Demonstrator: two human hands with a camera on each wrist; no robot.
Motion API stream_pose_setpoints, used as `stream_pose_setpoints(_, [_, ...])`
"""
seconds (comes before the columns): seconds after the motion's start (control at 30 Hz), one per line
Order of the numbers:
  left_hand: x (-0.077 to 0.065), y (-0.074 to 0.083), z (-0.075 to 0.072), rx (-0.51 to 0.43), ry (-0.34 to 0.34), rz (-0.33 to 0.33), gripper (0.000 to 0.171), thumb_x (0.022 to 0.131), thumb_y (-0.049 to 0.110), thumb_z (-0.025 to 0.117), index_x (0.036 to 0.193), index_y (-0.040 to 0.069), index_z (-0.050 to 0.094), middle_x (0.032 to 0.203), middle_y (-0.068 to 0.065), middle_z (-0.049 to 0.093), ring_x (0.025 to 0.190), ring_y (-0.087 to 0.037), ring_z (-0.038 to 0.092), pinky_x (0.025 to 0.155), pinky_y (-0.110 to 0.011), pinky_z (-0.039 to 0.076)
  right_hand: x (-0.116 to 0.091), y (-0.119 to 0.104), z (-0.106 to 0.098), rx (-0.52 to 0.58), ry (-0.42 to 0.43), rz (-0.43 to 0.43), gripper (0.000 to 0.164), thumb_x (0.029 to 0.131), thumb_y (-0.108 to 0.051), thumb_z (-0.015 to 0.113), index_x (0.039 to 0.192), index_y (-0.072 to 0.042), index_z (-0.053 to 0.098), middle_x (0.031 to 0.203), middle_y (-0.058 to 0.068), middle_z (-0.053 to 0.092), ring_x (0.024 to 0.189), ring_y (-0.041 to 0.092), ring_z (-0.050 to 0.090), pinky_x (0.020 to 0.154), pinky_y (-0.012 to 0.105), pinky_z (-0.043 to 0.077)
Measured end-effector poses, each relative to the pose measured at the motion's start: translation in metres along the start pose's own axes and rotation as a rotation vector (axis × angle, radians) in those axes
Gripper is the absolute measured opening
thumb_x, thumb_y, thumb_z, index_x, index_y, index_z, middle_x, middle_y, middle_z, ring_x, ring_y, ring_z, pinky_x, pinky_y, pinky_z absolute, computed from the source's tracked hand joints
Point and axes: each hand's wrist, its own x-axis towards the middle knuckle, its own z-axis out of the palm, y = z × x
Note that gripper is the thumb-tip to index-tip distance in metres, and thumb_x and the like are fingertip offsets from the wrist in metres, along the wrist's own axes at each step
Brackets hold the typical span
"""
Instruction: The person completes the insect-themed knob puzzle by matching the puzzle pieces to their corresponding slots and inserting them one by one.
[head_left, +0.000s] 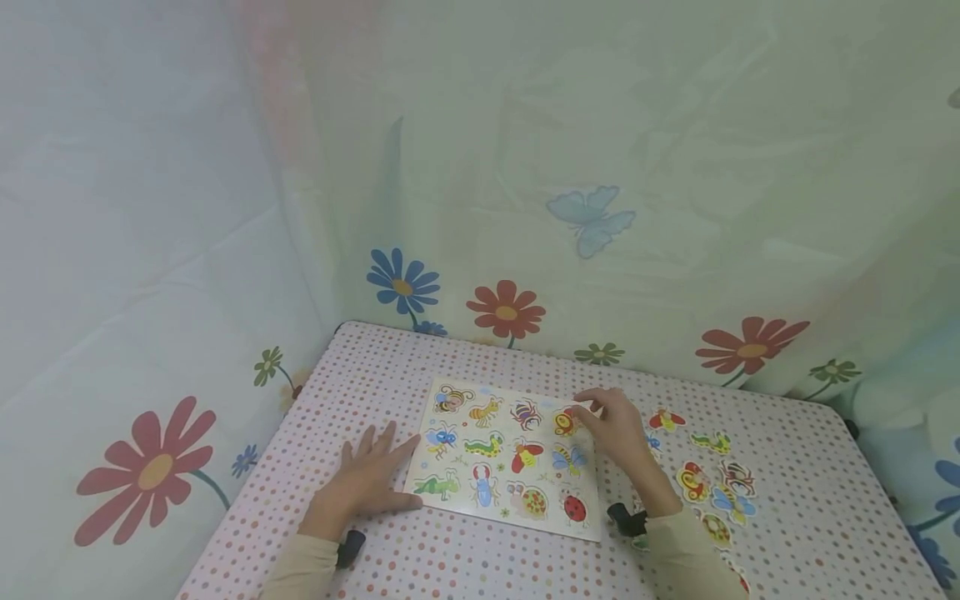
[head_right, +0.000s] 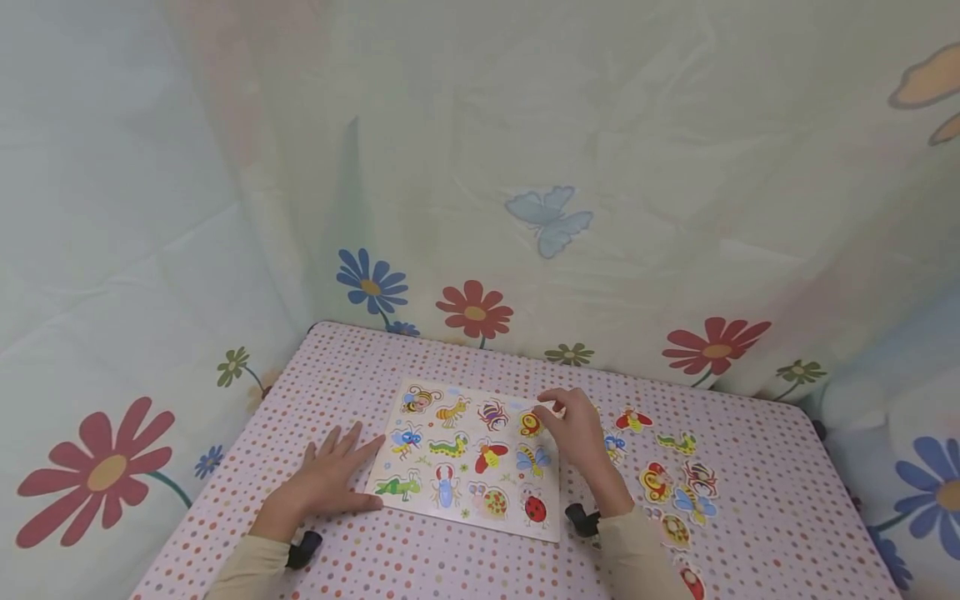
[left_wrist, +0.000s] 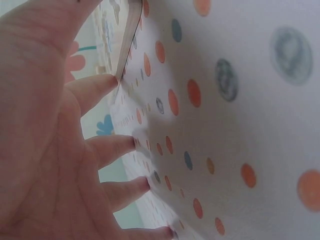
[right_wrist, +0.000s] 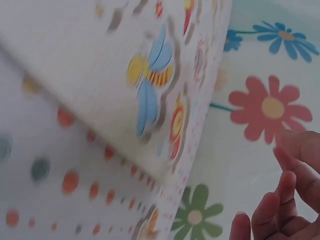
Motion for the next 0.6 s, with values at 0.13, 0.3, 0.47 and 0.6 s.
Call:
stream_pose_setpoints(0.13, [0.000, 0.000, 0.001, -0.001, -0.007, -0.002, 0.102, 0.072, 0.070, 0.074, 0.157, 0.030, 0.036, 0.165, -0.016, 0.014, 0.148, -0.048, 0.006, 0.111, -0.075, 0.002, 0.003, 0.020, -0.006, -0.018, 0.031, 0.012, 0.019, 0.093, -0.011, 0.071, 0.109, -0.002, 0.072, 0.090, 0.012, 0.058, 0.072, 0.021, 0.050, 0.059, 0.031, 0.041])
stream_pose_setpoints(0.3, [0.000, -0.001, 0.000, 0.001, -0.010, -0.003, 0.101, 0.073, 0.070, 0.074, 0.157, 0.031, 0.035, 0.165, -0.016, 0.013, 0.148, -0.048, 0.006, 0.111, -0.074, 0.002, 0.009, 0.042, -0.010, -0.026, 0.026, 0.068, 0.022, 0.096, -0.014, 0.068, 0.114, -0.001, 0.070, 0.094, 0.015, 0.058, 0.072, 0.023, 0.051, 0.055, 0.030, 0.042])
stream_pose_setpoints(0.47, [0.000, 0.000, 0.000, -0.005, -0.003, 0.004, 0.101, 0.072, 0.069, 0.075, 0.157, 0.030, 0.036, 0.165, -0.016, 0.014, 0.148, -0.048, 0.007, 0.111, -0.075, 0.002, 0.014, 0.059, -0.013, -0.032, 0.007, 0.090, 0.023, 0.097, -0.014, 0.067, 0.114, 0.001, 0.070, 0.100, 0.019, 0.061, 0.078, 0.027, 0.054, 0.057, 0.032, 0.044])
stream_pose_setpoints(0.6, [-0.001, 0.000, -0.001, -0.011, 0.004, 0.008, 0.102, 0.071, 0.069, 0.075, 0.156, 0.029, 0.037, 0.165, -0.017, 0.014, 0.148, -0.049, 0.007, 0.110, -0.075, 0.002, 0.014, 0.068, -0.015, -0.024, 0.000, 0.084, 0.023, 0.096, -0.012, 0.068, 0.114, 0.001, 0.070, 0.101, 0.020, 0.061, 0.085, 0.030, 0.055, 0.060, 0.034, 0.045])
